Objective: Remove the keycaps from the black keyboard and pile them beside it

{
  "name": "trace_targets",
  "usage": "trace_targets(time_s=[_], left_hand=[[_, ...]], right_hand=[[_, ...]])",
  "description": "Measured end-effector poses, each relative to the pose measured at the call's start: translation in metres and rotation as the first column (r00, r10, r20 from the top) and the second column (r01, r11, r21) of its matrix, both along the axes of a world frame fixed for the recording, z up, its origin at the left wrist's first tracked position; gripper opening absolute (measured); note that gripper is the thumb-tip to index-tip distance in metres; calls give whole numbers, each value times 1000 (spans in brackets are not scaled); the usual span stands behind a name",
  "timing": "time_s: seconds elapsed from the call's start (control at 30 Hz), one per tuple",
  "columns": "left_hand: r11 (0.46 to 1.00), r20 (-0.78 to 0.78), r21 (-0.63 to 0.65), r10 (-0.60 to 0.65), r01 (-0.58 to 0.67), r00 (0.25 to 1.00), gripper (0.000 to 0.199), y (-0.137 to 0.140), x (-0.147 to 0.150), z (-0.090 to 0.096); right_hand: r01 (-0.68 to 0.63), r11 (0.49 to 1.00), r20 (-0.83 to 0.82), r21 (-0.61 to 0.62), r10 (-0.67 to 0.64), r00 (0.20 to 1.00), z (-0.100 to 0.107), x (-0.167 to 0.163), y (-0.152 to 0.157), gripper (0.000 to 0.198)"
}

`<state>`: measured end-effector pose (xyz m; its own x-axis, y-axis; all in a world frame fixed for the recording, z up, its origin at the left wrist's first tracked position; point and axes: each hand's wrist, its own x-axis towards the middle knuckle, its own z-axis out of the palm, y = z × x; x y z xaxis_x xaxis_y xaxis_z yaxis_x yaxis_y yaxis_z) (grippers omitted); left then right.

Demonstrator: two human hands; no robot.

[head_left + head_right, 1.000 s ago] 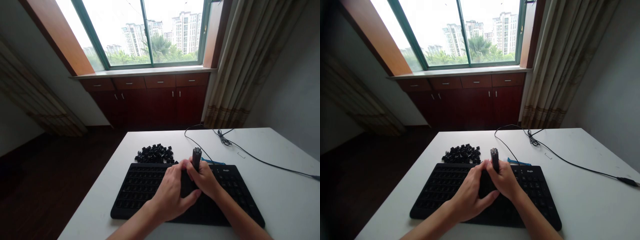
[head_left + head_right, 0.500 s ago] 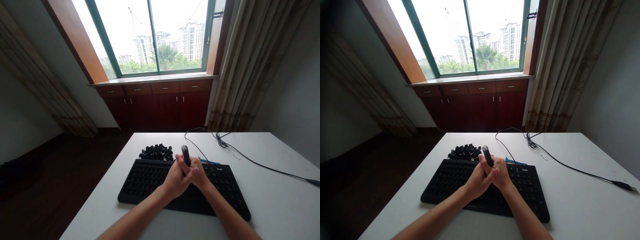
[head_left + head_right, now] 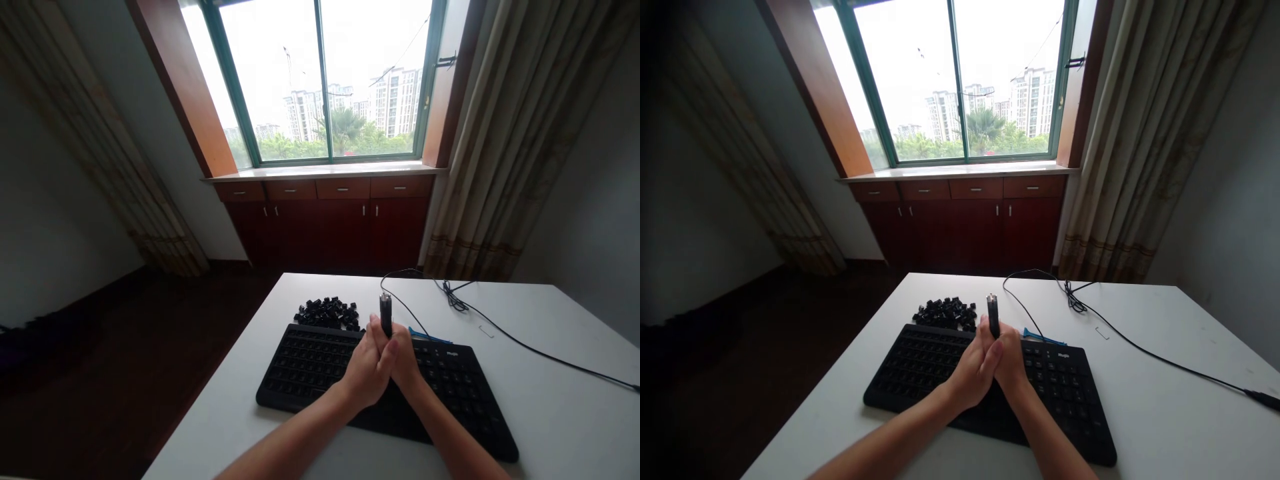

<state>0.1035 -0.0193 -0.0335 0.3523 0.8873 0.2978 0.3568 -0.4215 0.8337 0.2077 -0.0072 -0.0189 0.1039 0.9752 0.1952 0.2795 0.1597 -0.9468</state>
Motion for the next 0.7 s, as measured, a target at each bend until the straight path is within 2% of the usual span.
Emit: trace_targets(time_s=[0.17,0.27,0.37,0.43,0.5,0.6,0.7], left_hand=[[995,-15,24,-100,100,995,65,1,-3,8],[987,-33,8,-159,160,987,78,2,-8,17],[987,-103,55,-145,151,984,88,4,-14,22],[982,-189,125,-119,144,975,77,5,-17,23],[973,-254,174,-106,153,961,55,7,-19,23],[971,-252,193,-92,144,963,29,10,-20,22],[972,-223,187,-99,143,970,17,12,-22,23]], right_hand=[[-9,1000,-91,-12,8,996,-2,6,-1,50],[-48,999,-146,-14,45,988,1,17,0,52],[-69,998,-195,-9,66,979,5,30,2,48],[-53,999,-223,-1,51,974,9,35,2,42],[-47,999,-233,6,47,971,11,38,1,43],[-69,997,-219,15,71,973,13,37,-1,49],[-75,997,-210,20,78,974,13,35,-3,46]])
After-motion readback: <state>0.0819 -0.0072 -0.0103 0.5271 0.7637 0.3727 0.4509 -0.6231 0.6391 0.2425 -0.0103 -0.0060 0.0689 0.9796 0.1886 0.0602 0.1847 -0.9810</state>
